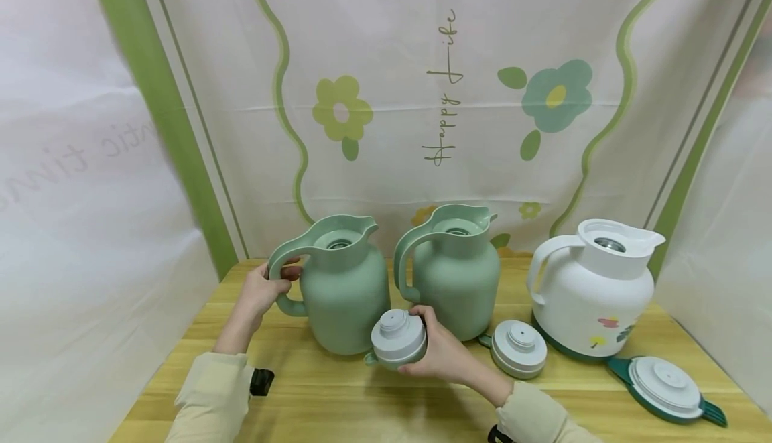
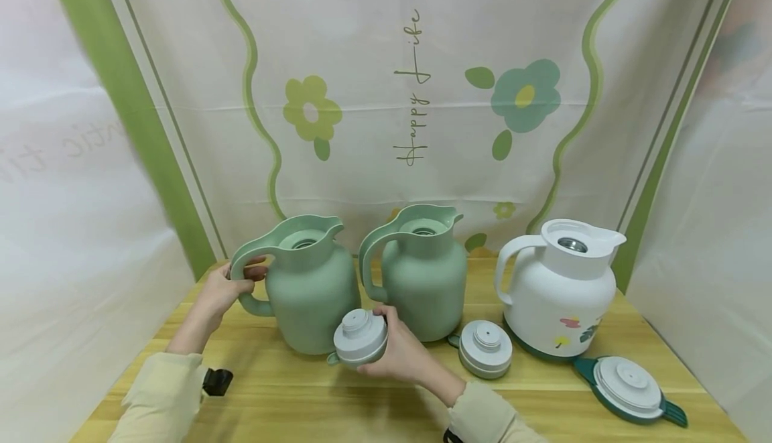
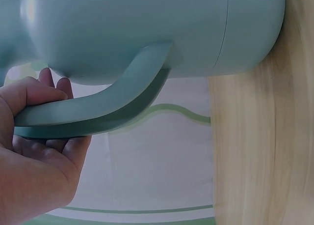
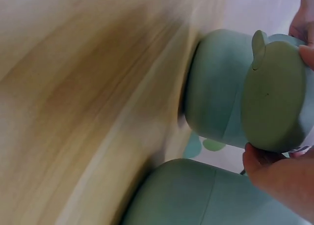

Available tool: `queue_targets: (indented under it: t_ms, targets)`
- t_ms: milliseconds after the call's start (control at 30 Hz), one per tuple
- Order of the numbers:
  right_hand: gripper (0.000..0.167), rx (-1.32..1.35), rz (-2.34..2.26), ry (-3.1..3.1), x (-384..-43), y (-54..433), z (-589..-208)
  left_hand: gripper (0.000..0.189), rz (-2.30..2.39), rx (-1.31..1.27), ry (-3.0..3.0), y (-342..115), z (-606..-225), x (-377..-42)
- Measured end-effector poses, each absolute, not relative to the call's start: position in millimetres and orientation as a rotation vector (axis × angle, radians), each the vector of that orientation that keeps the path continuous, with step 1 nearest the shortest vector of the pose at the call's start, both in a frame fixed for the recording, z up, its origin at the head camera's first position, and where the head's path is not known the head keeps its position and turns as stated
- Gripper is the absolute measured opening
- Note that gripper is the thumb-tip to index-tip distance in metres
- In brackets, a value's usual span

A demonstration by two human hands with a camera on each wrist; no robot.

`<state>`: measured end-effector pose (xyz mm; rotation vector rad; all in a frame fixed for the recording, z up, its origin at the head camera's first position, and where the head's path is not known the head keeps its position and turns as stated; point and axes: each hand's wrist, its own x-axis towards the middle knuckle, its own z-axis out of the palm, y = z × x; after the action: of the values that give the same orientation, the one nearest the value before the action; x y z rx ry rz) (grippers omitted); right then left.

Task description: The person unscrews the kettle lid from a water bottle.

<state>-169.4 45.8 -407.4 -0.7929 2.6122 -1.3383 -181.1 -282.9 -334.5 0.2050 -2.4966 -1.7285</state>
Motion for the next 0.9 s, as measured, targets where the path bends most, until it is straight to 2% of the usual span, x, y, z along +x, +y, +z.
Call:
queue_targets:
  t_ms: [233,467,900]
  targets:
    - [0.105,-0.860,-1.208,2.610,-168.2,44.8,-414.3,0.050,-1.733,0.199,-2.511,-283.0,-333.2,-180.5]
    - [0.100,-0.859,-1.169,2.591,-166.9,41.0,-421.1,0.051,-1.736,0.191,-2.513,-283.8,-332.9,-181.8]
    - [0.103,-0.790,-1.153,2.571,-169.1,36.4,-440.6,0.050,-1.722,0.194,-2.529,-285.5,-332.5,-183.5]
